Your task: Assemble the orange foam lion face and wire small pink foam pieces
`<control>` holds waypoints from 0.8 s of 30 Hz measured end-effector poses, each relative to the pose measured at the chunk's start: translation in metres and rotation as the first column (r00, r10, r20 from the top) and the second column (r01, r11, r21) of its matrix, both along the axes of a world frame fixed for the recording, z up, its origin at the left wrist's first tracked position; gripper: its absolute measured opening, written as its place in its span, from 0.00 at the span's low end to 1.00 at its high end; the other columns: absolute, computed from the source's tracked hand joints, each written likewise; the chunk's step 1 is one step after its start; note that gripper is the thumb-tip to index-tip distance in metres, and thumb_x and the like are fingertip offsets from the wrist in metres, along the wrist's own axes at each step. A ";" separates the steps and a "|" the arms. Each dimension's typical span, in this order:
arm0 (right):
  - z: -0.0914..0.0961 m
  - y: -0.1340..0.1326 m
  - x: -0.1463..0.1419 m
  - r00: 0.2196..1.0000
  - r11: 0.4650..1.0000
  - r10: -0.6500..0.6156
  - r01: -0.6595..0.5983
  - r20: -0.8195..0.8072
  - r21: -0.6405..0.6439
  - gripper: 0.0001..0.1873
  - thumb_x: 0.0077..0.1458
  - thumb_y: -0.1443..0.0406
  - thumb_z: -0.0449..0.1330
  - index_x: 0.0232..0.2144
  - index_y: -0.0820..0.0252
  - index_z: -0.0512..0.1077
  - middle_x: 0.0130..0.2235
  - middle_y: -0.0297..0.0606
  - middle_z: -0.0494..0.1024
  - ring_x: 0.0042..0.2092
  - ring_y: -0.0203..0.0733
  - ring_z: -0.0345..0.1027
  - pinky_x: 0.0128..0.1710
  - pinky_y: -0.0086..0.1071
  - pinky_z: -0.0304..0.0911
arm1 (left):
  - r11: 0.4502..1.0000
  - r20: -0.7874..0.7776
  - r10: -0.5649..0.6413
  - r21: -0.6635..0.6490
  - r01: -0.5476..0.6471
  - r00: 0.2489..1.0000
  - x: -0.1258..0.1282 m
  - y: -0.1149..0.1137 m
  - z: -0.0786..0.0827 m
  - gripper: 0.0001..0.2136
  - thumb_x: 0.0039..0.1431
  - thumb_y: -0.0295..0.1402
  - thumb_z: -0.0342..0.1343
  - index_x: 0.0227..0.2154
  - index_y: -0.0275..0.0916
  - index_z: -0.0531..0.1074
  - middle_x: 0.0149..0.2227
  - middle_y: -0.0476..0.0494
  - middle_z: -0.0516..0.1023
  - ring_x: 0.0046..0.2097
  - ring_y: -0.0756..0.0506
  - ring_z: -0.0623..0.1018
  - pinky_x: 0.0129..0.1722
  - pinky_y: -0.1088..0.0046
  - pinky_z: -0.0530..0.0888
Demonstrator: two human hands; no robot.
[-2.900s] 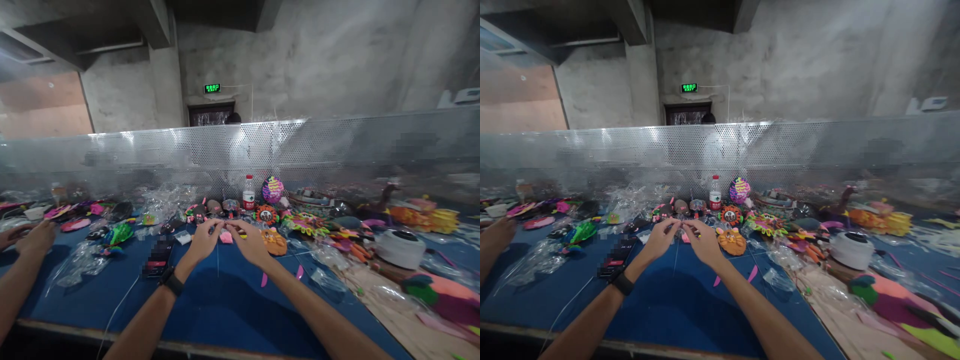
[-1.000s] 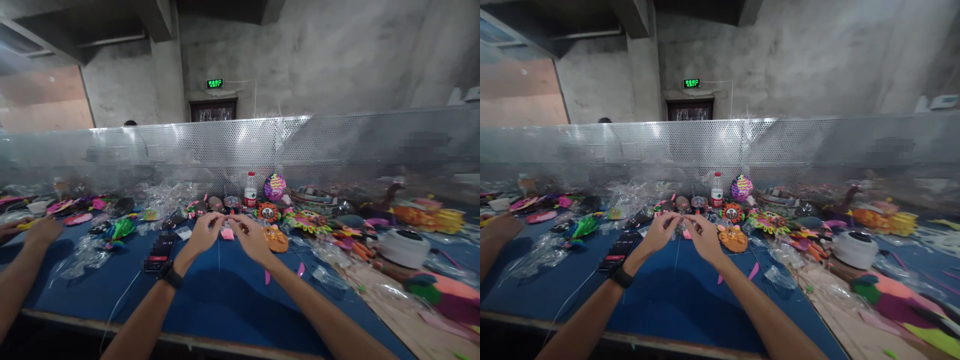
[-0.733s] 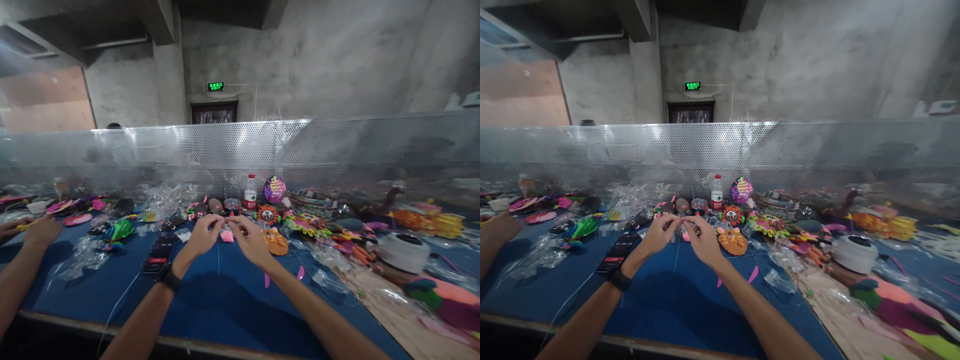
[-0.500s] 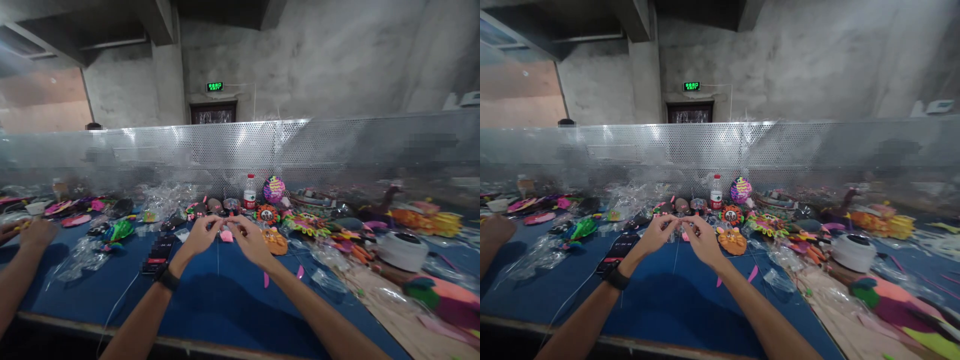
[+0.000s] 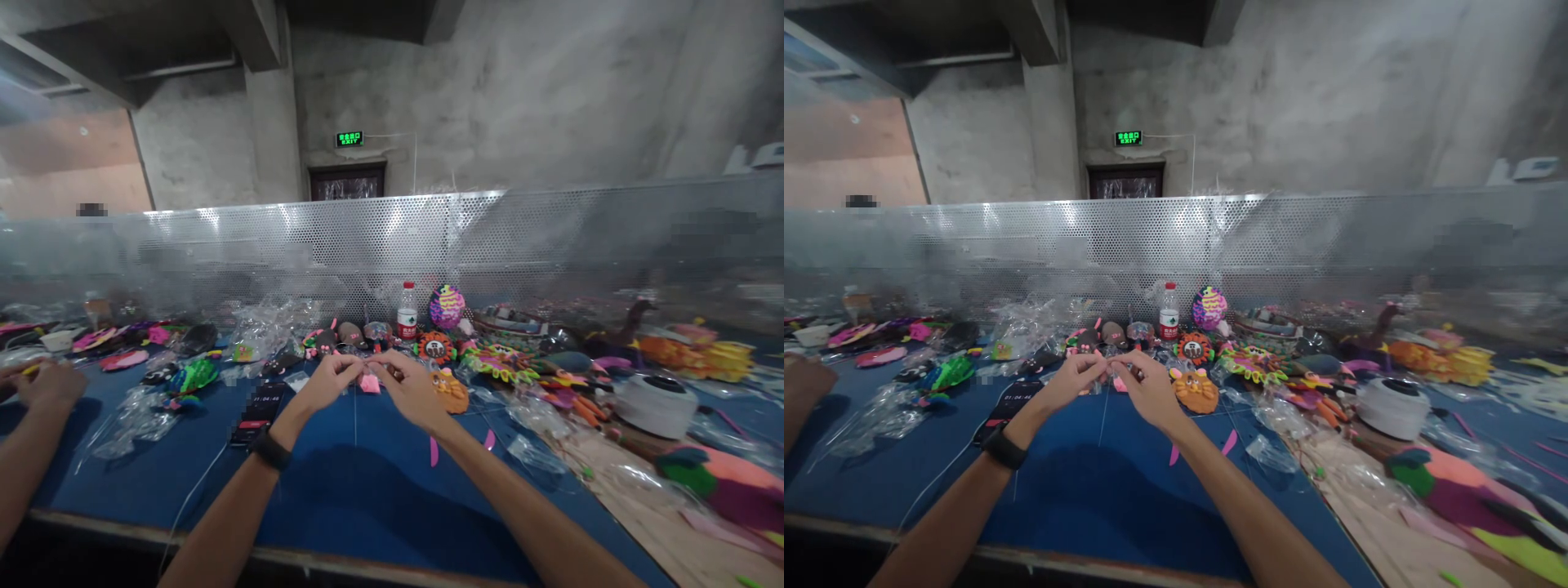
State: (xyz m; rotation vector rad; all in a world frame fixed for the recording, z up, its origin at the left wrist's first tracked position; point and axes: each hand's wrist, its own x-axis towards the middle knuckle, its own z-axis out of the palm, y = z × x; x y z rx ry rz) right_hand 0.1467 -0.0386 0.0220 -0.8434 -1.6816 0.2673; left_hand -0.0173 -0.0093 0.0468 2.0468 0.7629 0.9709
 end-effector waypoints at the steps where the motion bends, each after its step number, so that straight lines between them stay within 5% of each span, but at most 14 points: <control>1: 0.000 0.000 0.000 1.000 1.000 0.004 -0.004 0.009 0.000 0.13 0.58 0.59 0.53 0.33 0.56 0.77 0.29 0.35 0.75 0.26 0.36 0.62 0.27 0.30 0.60 | 0.997 0.005 -0.032 -0.072 0.033 0.999 -0.001 0.001 0.000 0.20 0.53 0.50 0.51 0.21 0.37 0.67 0.21 0.51 0.66 0.21 0.54 0.62 0.21 0.77 0.59; 5: -0.001 0.001 0.001 0.999 1.000 0.006 -0.006 0.033 0.003 0.12 0.58 0.60 0.53 0.34 0.56 0.77 0.30 0.35 0.75 0.26 0.36 0.63 0.27 0.29 0.60 | 0.981 0.005 -0.128 -0.148 0.127 0.992 -0.002 0.000 0.002 0.19 0.54 0.49 0.50 0.19 0.37 0.65 0.21 0.51 0.65 0.20 0.54 0.61 0.20 0.78 0.59; 9: -0.004 0.004 0.000 0.999 0.999 -0.043 0.043 0.012 -0.003 0.13 0.58 0.59 0.53 0.34 0.56 0.77 0.30 0.36 0.76 0.25 0.36 0.63 0.27 0.30 0.60 | 0.984 -0.064 0.042 0.175 -0.030 0.997 0.001 -0.004 -0.001 0.15 0.59 0.41 0.47 0.24 0.37 0.70 0.24 0.48 0.71 0.24 0.51 0.68 0.25 0.76 0.65; 14: -0.007 0.007 0.000 0.997 0.997 -0.074 0.073 -0.029 -0.025 0.15 0.58 0.57 0.53 0.34 0.57 0.77 0.31 0.37 0.78 0.27 0.38 0.66 0.26 0.30 0.61 | 0.823 -0.106 0.269 0.542 -0.171 0.957 0.004 -0.002 -0.012 0.09 0.58 0.36 0.52 0.37 0.38 0.74 0.32 0.44 0.77 0.29 0.49 0.72 0.33 0.74 0.69; 18: -0.006 0.005 0.001 0.996 0.996 -0.086 0.086 -0.004 -0.017 0.15 0.58 0.58 0.52 0.34 0.57 0.77 0.29 0.37 0.78 0.25 0.38 0.65 0.25 0.30 0.60 | 0.764 -0.090 0.298 0.619 -0.181 0.950 0.003 0.000 -0.016 0.10 0.60 0.37 0.51 0.37 0.39 0.74 0.33 0.44 0.77 0.33 0.48 0.74 0.37 0.72 0.70; 24: -0.003 0.002 0.003 0.997 0.997 -0.069 0.069 0.031 -0.016 0.13 0.58 0.60 0.52 0.34 0.58 0.76 0.29 0.37 0.77 0.25 0.37 0.65 0.25 0.30 0.60 | 0.777 -0.080 0.260 0.608 -0.159 0.962 0.001 -0.001 -0.015 0.11 0.60 0.39 0.51 0.38 0.39 0.74 0.33 0.44 0.78 0.29 0.50 0.74 0.33 0.74 0.70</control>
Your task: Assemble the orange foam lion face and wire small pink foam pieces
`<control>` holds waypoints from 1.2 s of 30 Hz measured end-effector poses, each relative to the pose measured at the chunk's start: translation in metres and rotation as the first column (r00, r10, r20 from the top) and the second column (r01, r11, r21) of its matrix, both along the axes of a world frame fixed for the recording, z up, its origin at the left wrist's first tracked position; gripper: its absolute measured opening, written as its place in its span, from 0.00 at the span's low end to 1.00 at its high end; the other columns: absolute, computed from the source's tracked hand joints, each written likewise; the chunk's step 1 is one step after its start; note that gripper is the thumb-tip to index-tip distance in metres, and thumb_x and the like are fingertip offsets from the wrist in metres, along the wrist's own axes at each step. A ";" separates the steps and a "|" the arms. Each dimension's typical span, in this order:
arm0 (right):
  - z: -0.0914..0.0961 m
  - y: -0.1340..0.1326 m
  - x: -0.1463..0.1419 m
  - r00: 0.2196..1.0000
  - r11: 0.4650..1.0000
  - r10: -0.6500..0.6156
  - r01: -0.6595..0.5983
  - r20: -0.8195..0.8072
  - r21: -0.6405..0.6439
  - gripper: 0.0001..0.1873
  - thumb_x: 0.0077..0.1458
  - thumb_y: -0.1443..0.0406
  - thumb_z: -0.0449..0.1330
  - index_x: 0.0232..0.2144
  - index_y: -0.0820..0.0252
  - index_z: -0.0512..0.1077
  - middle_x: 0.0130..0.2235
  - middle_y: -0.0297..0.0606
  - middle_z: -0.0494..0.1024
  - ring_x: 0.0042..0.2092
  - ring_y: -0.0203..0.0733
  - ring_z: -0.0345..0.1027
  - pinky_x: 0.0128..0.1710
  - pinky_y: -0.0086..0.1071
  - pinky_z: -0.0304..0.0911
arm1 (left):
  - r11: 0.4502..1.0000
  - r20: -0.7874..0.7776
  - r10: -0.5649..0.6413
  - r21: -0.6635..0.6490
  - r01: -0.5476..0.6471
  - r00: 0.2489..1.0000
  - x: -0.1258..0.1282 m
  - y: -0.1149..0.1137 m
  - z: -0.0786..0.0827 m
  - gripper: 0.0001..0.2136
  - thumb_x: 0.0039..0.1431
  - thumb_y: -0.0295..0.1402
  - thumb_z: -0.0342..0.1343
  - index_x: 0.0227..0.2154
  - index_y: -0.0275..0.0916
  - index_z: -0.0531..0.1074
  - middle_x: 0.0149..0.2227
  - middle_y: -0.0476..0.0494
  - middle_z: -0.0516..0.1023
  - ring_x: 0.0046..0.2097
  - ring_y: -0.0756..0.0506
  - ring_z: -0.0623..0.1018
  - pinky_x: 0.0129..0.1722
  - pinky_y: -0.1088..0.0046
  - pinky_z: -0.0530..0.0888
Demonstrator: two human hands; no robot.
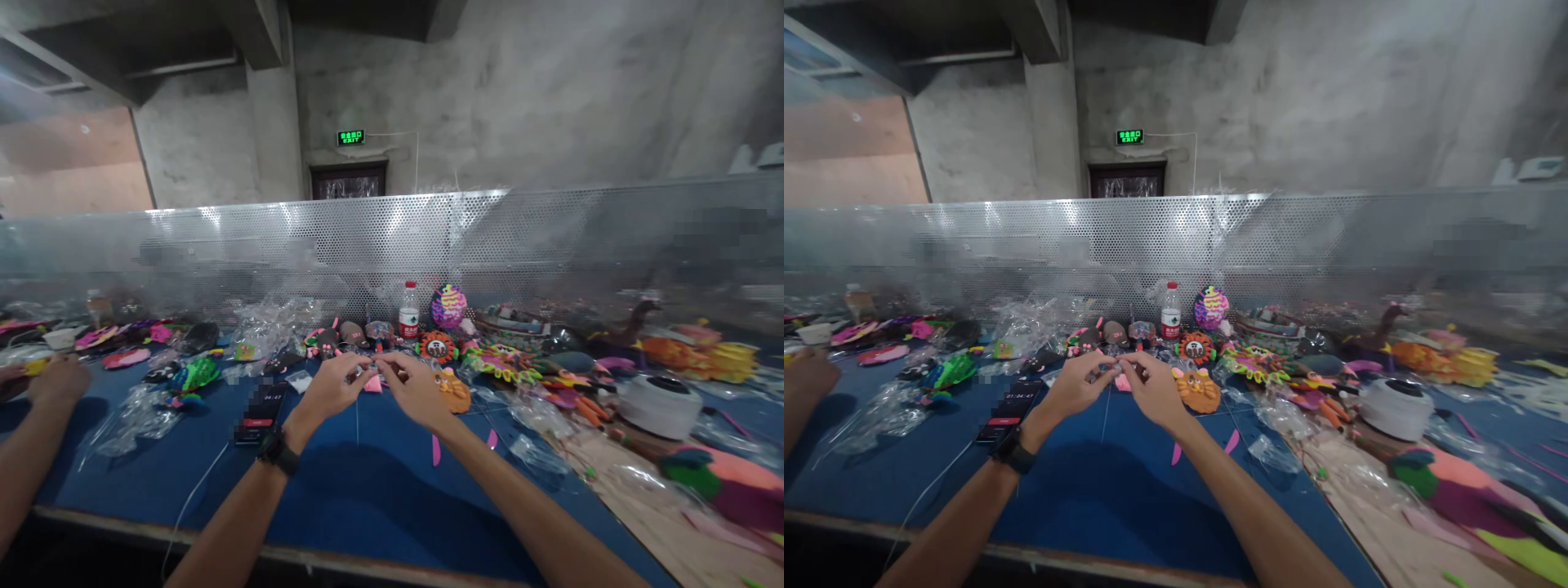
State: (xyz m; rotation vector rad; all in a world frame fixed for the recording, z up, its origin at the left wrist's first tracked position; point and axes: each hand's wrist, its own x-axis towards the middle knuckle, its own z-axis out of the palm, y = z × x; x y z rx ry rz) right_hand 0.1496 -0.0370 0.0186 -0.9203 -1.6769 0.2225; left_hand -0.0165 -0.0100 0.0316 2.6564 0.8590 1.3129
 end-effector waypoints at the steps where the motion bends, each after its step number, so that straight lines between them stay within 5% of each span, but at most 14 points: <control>1: 0.000 0.000 0.000 1.000 1.000 0.003 -0.003 0.009 0.010 0.13 0.58 0.61 0.52 0.34 0.58 0.76 0.30 0.37 0.77 0.26 0.37 0.65 0.26 0.30 0.61 | 1.000 0.006 -0.007 -0.002 0.007 1.000 0.000 0.000 0.000 0.11 0.60 0.39 0.52 0.37 0.39 0.75 0.32 0.44 0.78 0.29 0.50 0.74 0.32 0.74 0.70; 6: 0.000 -0.002 -0.001 0.998 0.993 -0.013 0.005 0.065 0.122 0.12 0.59 0.63 0.52 0.34 0.57 0.75 0.31 0.38 0.76 0.27 0.38 0.66 0.28 0.31 0.61 | 0.997 0.101 -0.011 -0.073 0.018 0.995 0.001 -0.002 0.003 0.12 0.58 0.41 0.53 0.31 0.39 0.75 0.28 0.46 0.77 0.25 0.52 0.72 0.28 0.76 0.69; 10: -0.004 -0.002 -0.005 0.991 0.973 -0.060 0.031 0.119 0.229 0.13 0.61 0.64 0.50 0.35 0.58 0.74 0.30 0.38 0.75 0.31 0.39 0.68 0.32 0.32 0.63 | 0.937 0.277 -0.053 -0.319 0.143 0.960 0.007 -0.005 0.005 0.17 0.57 0.46 0.52 0.23 0.37 0.71 0.22 0.50 0.72 0.19 0.54 0.68 0.20 0.77 0.66; 12: -0.007 0.000 -0.006 0.984 0.959 -0.096 0.051 0.148 0.281 0.13 0.62 0.65 0.49 0.35 0.58 0.73 0.31 0.39 0.76 0.34 0.40 0.69 0.35 0.32 0.64 | 0.847 0.361 -0.071 -0.470 0.247 0.930 0.009 -0.005 0.006 0.20 0.55 0.50 0.52 0.21 0.37 0.68 0.18 0.52 0.69 0.16 0.54 0.67 0.17 0.78 0.63; 16: -0.014 0.006 -0.005 0.969 0.917 -0.149 0.062 0.195 0.393 0.12 0.62 0.67 0.49 0.37 0.59 0.73 0.34 0.41 0.77 0.36 0.41 0.70 0.38 0.32 0.65 | 0.559 0.470 -0.020 -0.727 0.399 0.883 0.012 -0.002 0.007 0.22 0.49 0.54 0.55 0.21 0.36 0.65 0.18 0.54 0.66 0.16 0.55 0.67 0.15 0.80 0.62; 18: -0.015 0.009 -0.005 0.965 0.906 -0.161 0.060 0.209 0.419 0.12 0.62 0.67 0.49 0.37 0.60 0.73 0.34 0.42 0.77 0.37 0.41 0.70 0.38 0.32 0.65 | 0.489 0.479 0.000 -0.766 0.418 0.878 0.011 0.000 0.007 0.22 0.48 0.54 0.56 0.22 0.36 0.65 0.19 0.54 0.67 0.16 0.55 0.68 0.16 0.80 0.63; 20: -0.015 0.010 -0.003 0.965 0.910 -0.160 0.063 0.208 0.409 0.12 0.62 0.67 0.49 0.37 0.60 0.73 0.33 0.41 0.77 0.36 0.41 0.71 0.37 0.32 0.65 | 0.536 0.435 -0.002 -0.760 0.368 0.901 0.010 0.001 0.007 0.23 0.50 0.54 0.54 0.22 0.36 0.66 0.20 0.53 0.68 0.16 0.55 0.68 0.15 0.80 0.63; 23: -0.014 0.010 -0.002 0.971 0.930 -0.158 0.086 0.178 0.357 0.11 0.61 0.67 0.50 0.36 0.59 0.73 0.34 0.40 0.77 0.36 0.41 0.71 0.36 0.32 0.65 | 0.693 0.352 -0.018 -0.671 0.266 0.936 0.009 -0.001 0.007 0.22 0.53 0.53 0.52 0.24 0.35 0.69 0.22 0.49 0.72 0.15 0.54 0.69 0.13 0.79 0.62; 29: -0.012 0.011 0.000 0.988 0.975 -0.137 0.121 0.073 0.189 0.12 0.60 0.64 0.51 0.36 0.59 0.74 0.33 0.38 0.79 0.29 0.38 0.69 0.31 0.31 0.64 | 0.954 0.277 0.055 -0.297 0.031 0.959 0.011 -0.003 0.002 0.08 0.56 0.35 0.55 0.36 0.38 0.74 0.32 0.46 0.79 0.25 0.51 0.75 0.26 0.75 0.72; 33: -0.011 0.012 -0.002 0.996 0.989 -0.086 0.083 0.026 0.120 0.12 0.59 0.63 0.52 0.35 0.59 0.75 0.32 0.37 0.79 0.27 0.38 0.68 0.28 0.30 0.63 | 0.992 0.167 0.087 0.071 -0.100 0.982 0.010 0.004 -0.006 0.08 0.59 0.31 0.53 0.37 0.39 0.76 0.36 0.44 0.80 0.36 0.47 0.78 0.38 0.72 0.74; 36: -0.010 0.011 -0.003 0.996 0.993 -0.083 0.080 0.026 0.090 0.12 0.58 0.63 0.51 0.32 0.58 0.74 0.29 0.36 0.78 0.26 0.38 0.67 0.26 0.30 0.61 | 0.973 0.107 0.099 0.197 -0.118 0.989 0.009 0.007 -0.011 0.10 0.61 0.30 0.50 0.40 0.39 0.76 0.37 0.43 0.79 0.38 0.47 0.78 0.39 0.72 0.74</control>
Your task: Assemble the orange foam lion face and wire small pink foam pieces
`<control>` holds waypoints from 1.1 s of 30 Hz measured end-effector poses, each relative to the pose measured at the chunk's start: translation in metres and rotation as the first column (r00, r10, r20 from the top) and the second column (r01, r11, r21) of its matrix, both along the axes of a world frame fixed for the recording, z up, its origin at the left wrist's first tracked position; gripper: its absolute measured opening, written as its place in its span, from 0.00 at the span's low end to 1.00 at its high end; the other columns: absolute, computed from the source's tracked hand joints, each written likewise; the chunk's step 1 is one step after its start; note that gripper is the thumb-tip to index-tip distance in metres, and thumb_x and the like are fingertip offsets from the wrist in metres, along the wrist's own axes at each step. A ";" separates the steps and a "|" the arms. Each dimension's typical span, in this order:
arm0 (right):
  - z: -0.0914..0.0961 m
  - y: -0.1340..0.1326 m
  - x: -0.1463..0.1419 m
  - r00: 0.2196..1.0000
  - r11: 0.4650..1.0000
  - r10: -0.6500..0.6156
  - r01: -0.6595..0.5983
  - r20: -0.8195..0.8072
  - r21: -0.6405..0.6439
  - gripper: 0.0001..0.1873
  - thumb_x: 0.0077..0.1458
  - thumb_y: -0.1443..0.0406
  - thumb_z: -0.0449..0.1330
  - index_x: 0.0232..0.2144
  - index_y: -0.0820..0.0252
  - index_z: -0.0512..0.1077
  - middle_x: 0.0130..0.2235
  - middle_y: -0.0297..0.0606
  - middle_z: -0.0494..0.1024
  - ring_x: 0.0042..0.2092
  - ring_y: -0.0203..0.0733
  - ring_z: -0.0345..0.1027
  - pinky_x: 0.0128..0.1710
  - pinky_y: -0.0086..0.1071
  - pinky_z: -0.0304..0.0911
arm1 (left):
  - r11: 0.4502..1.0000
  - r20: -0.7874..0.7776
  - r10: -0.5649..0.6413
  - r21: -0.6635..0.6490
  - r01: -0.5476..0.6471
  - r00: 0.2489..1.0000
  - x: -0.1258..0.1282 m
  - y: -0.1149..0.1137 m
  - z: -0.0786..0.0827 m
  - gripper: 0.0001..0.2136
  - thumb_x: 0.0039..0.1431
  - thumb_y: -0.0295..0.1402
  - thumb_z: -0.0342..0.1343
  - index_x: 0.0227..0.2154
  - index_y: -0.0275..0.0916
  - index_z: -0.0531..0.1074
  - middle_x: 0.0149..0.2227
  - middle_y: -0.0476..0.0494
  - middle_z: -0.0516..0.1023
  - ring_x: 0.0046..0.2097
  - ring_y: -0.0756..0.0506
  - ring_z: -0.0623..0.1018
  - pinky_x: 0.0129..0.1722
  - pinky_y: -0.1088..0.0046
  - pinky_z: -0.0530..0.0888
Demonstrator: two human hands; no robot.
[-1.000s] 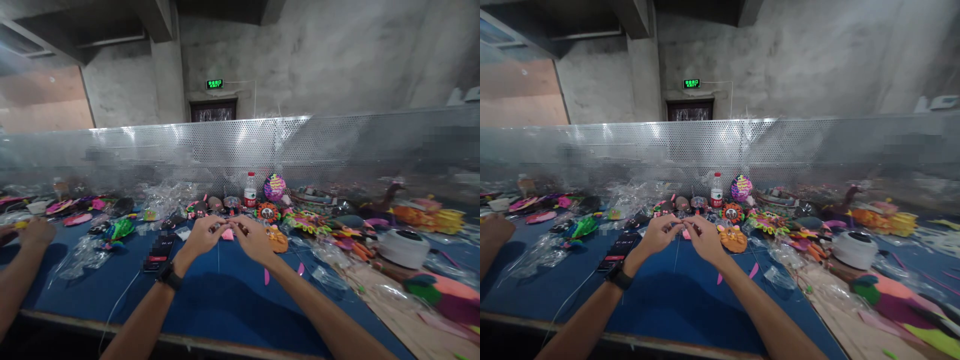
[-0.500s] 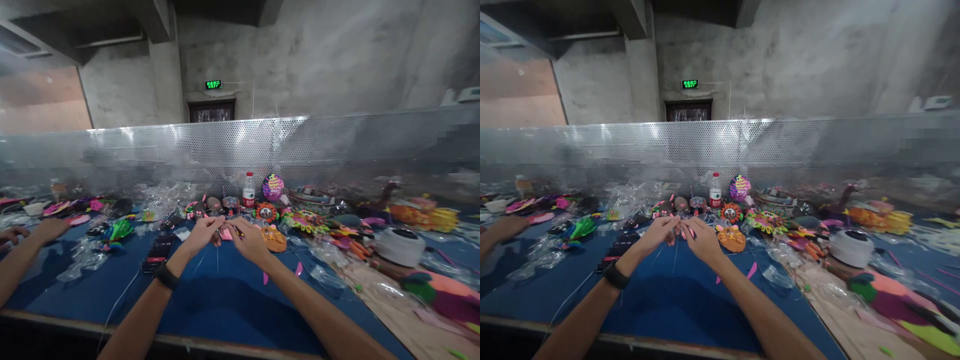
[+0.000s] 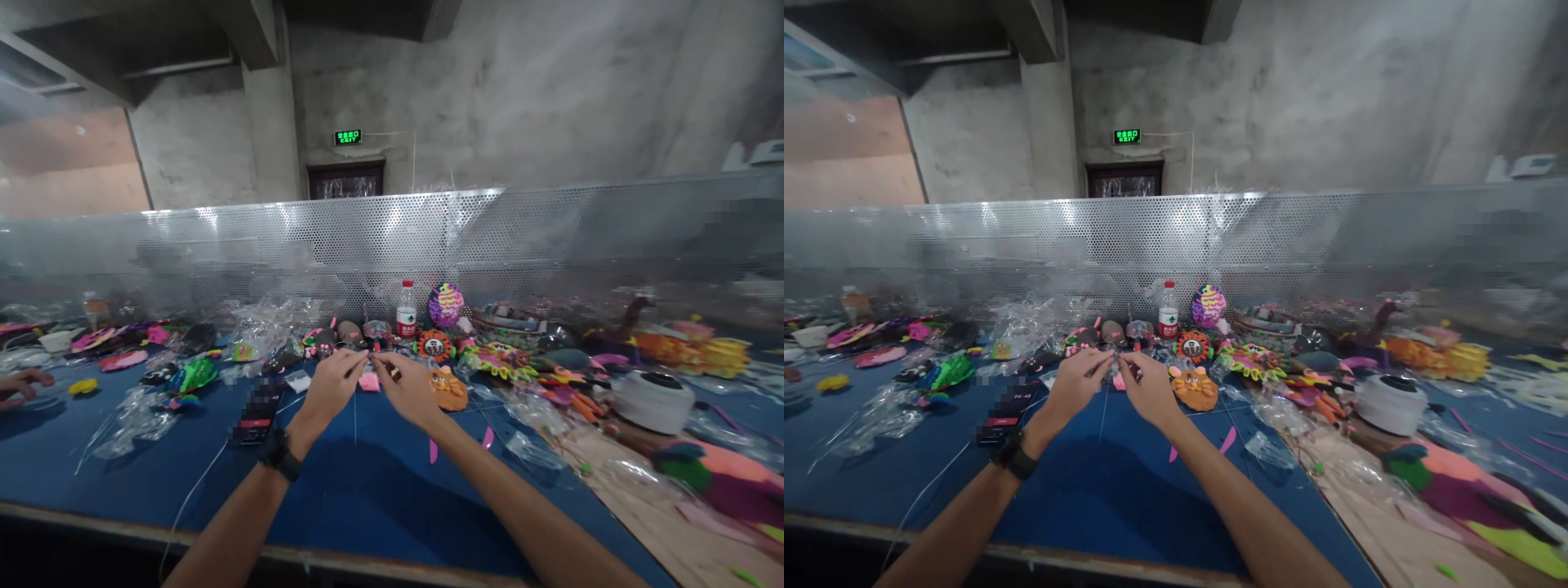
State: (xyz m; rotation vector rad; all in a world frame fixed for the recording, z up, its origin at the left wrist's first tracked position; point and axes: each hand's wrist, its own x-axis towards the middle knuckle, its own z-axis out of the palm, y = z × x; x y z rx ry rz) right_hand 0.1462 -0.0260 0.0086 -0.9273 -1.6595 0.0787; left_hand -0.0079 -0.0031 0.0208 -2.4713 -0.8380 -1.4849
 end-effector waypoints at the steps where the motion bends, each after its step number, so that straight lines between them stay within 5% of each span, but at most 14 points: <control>1: 0.000 0.000 0.000 1.000 1.000 -0.002 0.002 0.006 -0.002 0.12 0.58 0.63 0.51 0.31 0.58 0.73 0.28 0.36 0.77 0.26 0.37 0.66 0.26 0.29 0.60 | 1.000 -0.023 0.011 0.009 -0.011 1.000 0.000 0.000 -0.001 0.10 0.62 0.30 0.49 0.40 0.39 0.75 0.37 0.44 0.79 0.38 0.48 0.78 0.38 0.72 0.73; 16: -0.007 0.004 0.003 0.959 0.981 -0.122 0.077 0.258 0.179 0.08 0.60 0.69 0.47 0.32 0.58 0.64 0.31 0.38 0.70 0.32 0.40 0.65 0.31 0.30 0.58 | 0.960 -0.028 0.099 -0.259 -0.103 0.995 0.009 -0.015 0.009 0.08 0.61 0.30 0.50 0.37 0.41 0.74 0.39 0.47 0.79 0.41 0.47 0.77 0.41 0.71 0.71; 26: -0.009 0.007 0.003 0.908 0.974 -0.173 0.100 0.381 0.204 0.11 0.62 0.70 0.45 0.31 0.58 0.65 0.32 0.40 0.72 0.34 0.42 0.67 0.31 0.31 0.58 | 0.931 -0.260 0.235 -0.215 -0.294 0.937 0.005 -0.018 0.016 0.09 0.61 0.30 0.48 0.36 0.40 0.75 0.36 0.45 0.79 0.38 0.45 0.77 0.34 0.73 0.69; 30: -0.009 0.006 0.003 0.915 0.985 -0.142 0.094 0.377 0.143 0.11 0.62 0.68 0.45 0.33 0.57 0.67 0.33 0.40 0.73 0.35 0.42 0.67 0.32 0.31 0.59 | 0.939 -0.204 0.181 -0.255 -0.231 0.962 0.002 -0.014 0.015 0.08 0.59 0.30 0.50 0.35 0.40 0.75 0.36 0.44 0.80 0.37 0.43 0.77 0.34 0.71 0.70; 33: -0.007 0.004 0.003 0.946 0.991 -0.116 0.091 0.301 0.098 0.11 0.61 0.66 0.47 0.36 0.57 0.69 0.35 0.40 0.75 0.34 0.41 0.69 0.32 0.31 0.60 | 0.928 -0.031 0.061 -0.367 -0.068 0.998 0.001 -0.009 0.014 0.09 0.59 0.31 0.51 0.35 0.40 0.76 0.36 0.45 0.80 0.35 0.45 0.78 0.36 0.70 0.71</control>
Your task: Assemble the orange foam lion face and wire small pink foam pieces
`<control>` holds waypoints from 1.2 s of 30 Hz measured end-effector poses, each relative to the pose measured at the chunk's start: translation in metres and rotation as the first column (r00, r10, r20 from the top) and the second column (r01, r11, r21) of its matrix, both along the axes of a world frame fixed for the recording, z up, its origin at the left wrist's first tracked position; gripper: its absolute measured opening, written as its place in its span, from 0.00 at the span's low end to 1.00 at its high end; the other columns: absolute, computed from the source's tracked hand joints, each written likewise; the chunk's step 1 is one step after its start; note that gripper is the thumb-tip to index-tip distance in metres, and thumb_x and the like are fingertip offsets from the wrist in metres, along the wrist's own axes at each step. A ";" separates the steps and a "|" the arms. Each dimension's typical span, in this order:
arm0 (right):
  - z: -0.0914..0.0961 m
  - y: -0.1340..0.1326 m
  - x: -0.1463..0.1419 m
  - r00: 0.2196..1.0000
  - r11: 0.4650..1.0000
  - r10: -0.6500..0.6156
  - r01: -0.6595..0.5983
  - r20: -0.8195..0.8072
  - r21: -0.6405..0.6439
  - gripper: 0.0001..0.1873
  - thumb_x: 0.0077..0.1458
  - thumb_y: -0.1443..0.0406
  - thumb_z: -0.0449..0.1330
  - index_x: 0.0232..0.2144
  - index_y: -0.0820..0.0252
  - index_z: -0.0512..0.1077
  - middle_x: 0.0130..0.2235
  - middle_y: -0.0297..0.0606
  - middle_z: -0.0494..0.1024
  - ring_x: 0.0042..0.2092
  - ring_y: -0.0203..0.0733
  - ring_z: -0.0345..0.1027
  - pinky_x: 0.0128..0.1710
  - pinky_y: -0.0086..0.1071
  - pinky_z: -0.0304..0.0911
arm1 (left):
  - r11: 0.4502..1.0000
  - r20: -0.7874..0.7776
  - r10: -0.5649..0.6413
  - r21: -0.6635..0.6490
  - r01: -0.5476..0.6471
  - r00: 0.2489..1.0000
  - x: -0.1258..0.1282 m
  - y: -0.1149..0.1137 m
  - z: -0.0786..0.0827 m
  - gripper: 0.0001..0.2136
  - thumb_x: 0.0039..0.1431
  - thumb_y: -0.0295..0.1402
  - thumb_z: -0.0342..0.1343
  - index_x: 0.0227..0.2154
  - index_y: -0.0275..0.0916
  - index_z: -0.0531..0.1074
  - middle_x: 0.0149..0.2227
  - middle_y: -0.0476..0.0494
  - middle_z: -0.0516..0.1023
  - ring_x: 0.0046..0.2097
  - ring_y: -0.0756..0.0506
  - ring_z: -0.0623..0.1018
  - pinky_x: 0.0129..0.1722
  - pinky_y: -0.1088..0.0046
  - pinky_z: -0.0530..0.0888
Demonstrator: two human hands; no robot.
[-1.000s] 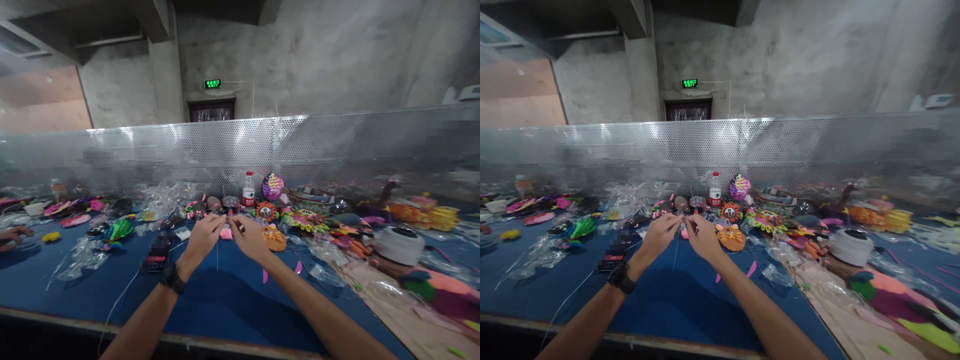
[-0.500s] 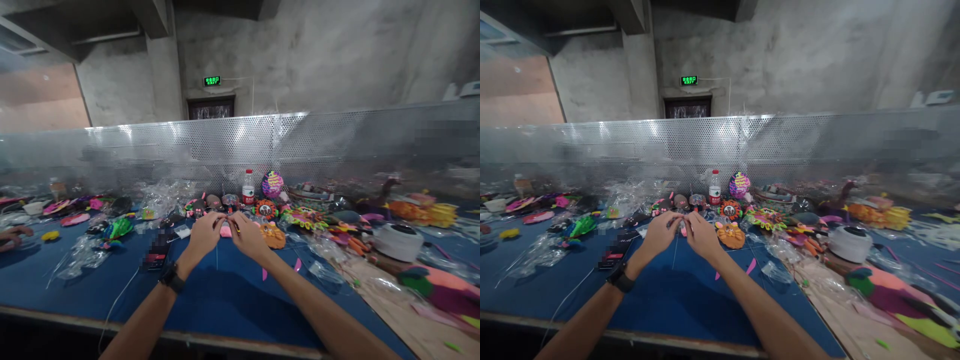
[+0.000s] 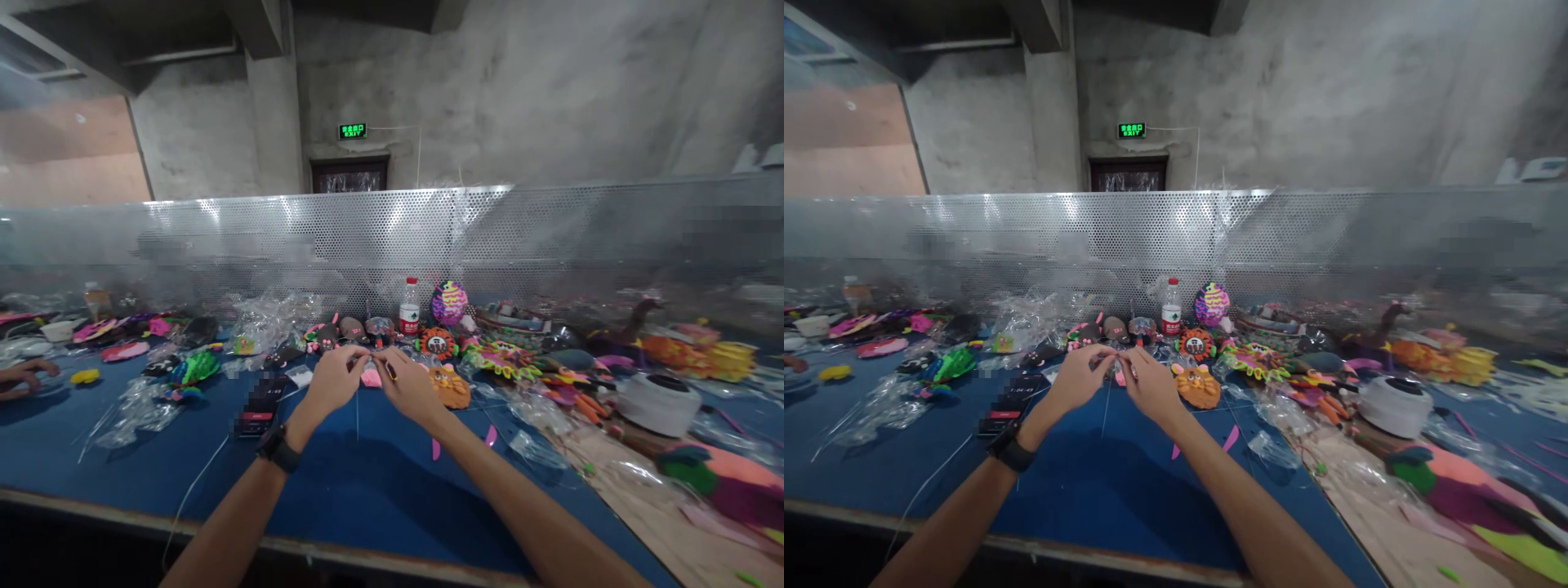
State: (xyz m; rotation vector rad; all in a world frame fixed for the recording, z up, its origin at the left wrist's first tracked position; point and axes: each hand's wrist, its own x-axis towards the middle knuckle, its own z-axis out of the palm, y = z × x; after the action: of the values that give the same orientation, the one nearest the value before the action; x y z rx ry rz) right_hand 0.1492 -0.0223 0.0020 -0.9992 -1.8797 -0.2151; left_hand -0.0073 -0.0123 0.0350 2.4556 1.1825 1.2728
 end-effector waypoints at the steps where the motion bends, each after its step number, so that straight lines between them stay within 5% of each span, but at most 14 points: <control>1: 0.001 -0.001 0.000 0.999 1.000 0.007 -0.008 -0.041 -0.016 0.11 0.61 0.65 0.48 0.36 0.57 0.70 0.35 0.40 0.75 0.33 0.41 0.69 0.32 0.31 0.60 | 0.998 0.074 -0.037 -0.044 0.040 0.997 0.000 0.001 0.000 0.09 0.58 0.31 0.51 0.35 0.39 0.76 0.35 0.45 0.80 0.35 0.46 0.78 0.37 0.71 0.72; 6: 0.005 -0.004 -0.003 0.967 0.992 0.053 -0.079 -0.248 -0.099 0.11 0.59 0.62 0.51 0.36 0.58 0.72 0.33 0.38 0.77 0.29 0.39 0.68 0.31 0.32 0.62 | 0.963 0.290 -0.137 -0.185 0.196 0.947 0.000 0.004 0.000 0.09 0.56 0.34 0.54 0.32 0.36 0.76 0.32 0.42 0.80 0.35 0.46 0.78 0.37 0.71 0.73; 13: 0.012 -0.008 -0.001 0.889 0.937 0.124 -0.252 -0.441 -0.243 0.15 0.55 0.56 0.54 0.35 0.61 0.73 0.32 0.39 0.77 0.30 0.39 0.68 0.28 0.31 0.62 | 0.972 0.269 -0.160 -0.126 0.200 0.950 0.001 0.004 -0.004 0.08 0.55 0.34 0.54 0.32 0.37 0.76 0.32 0.45 0.79 0.34 0.47 0.76 0.35 0.73 0.71; 21: 0.015 -0.001 0.007 0.746 0.757 0.230 -0.541 -0.625 -0.367 0.16 0.49 0.52 0.59 0.31 0.60 0.70 0.21 0.28 0.65 0.22 0.33 0.58 0.21 0.28 0.58 | 0.981 0.219 -0.148 -0.089 0.171 0.964 0.003 0.003 -0.007 0.09 0.57 0.35 0.53 0.31 0.37 0.75 0.29 0.46 0.78 0.30 0.49 0.73 0.29 0.76 0.69; 29: 0.017 -0.005 0.007 0.831 0.853 0.220 -0.418 -0.511 -0.313 0.14 0.53 0.56 0.56 0.32 0.61 0.72 0.23 0.31 0.69 0.23 0.34 0.58 0.22 0.27 0.55 | 0.985 0.241 -0.140 -0.067 0.160 0.960 0.005 0.000 -0.006 0.10 0.56 0.36 0.52 0.28 0.37 0.74 0.27 0.47 0.76 0.29 0.50 0.72 0.29 0.75 0.67; 36: 0.018 -0.007 0.004 0.827 0.850 0.168 -0.397 -0.536 -0.347 0.16 0.53 0.54 0.55 0.28 0.61 0.72 0.25 0.33 0.71 0.26 0.35 0.61 0.24 0.28 0.57 | 0.981 0.242 -0.148 -0.087 0.174 0.959 0.007 -0.001 -0.007 0.11 0.58 0.36 0.50 0.28 0.36 0.74 0.27 0.46 0.76 0.29 0.49 0.71 0.30 0.74 0.68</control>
State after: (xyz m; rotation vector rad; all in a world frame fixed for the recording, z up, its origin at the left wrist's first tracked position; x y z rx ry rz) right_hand 0.1534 -0.0288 0.0199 -0.9307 -1.5959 0.6363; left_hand -0.0004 -0.0129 0.0277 2.2017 0.9441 1.3681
